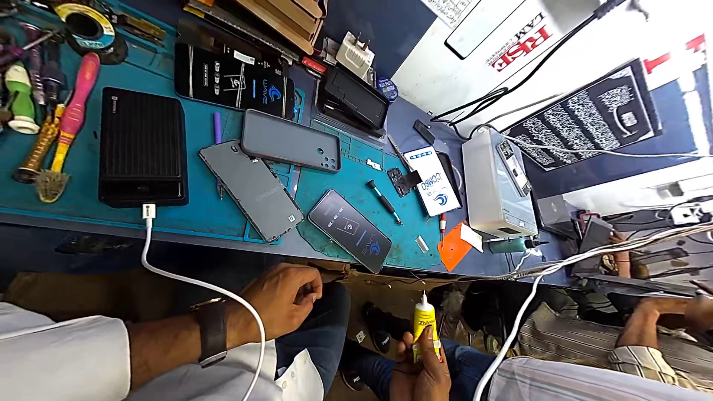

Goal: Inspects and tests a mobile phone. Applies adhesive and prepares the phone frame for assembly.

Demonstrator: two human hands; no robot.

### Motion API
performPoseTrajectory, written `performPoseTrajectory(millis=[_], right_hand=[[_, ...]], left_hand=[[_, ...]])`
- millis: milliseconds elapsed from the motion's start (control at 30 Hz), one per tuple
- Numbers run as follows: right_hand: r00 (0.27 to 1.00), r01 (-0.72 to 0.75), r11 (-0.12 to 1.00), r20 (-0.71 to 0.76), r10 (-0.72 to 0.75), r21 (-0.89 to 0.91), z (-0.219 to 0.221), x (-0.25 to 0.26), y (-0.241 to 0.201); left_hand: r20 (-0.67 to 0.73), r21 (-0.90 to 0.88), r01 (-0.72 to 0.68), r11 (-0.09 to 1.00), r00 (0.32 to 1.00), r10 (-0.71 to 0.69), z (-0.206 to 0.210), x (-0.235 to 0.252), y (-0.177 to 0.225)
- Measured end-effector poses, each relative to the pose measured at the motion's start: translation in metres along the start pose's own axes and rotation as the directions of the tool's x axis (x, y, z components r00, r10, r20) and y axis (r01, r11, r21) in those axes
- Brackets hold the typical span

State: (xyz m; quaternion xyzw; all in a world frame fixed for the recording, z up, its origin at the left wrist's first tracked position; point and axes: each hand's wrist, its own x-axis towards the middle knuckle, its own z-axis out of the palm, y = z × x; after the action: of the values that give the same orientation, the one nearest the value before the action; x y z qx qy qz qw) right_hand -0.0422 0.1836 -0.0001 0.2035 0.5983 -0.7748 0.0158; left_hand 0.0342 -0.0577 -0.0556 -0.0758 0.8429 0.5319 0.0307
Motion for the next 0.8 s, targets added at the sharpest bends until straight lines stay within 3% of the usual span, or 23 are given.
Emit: performPoseTrajectory(millis=[333,600,800], right_hand=[[1.000,-0.019,1.000,-0.001,0.019,0.013,0.010,-0.004,0.007],[1.000,-0.023,1.000,0.004,0.023,0.019,0.014,-0.003,0.007],[0.999,-0.037,0.998,-0.013,0.038,0.043,0.019,-0.001,0.008]], left_hand=[[-0.017,-0.400,0.010,0.917,1.000,-0.019,-0.001,0.009,0.000],[-0.009,-0.286,0.064,0.956,0.998,-0.070,0.000,0.012,0.006],[-0.007,-0.202,0.000,0.979,1.000,-0.001,0.002,0.013,0.003]])
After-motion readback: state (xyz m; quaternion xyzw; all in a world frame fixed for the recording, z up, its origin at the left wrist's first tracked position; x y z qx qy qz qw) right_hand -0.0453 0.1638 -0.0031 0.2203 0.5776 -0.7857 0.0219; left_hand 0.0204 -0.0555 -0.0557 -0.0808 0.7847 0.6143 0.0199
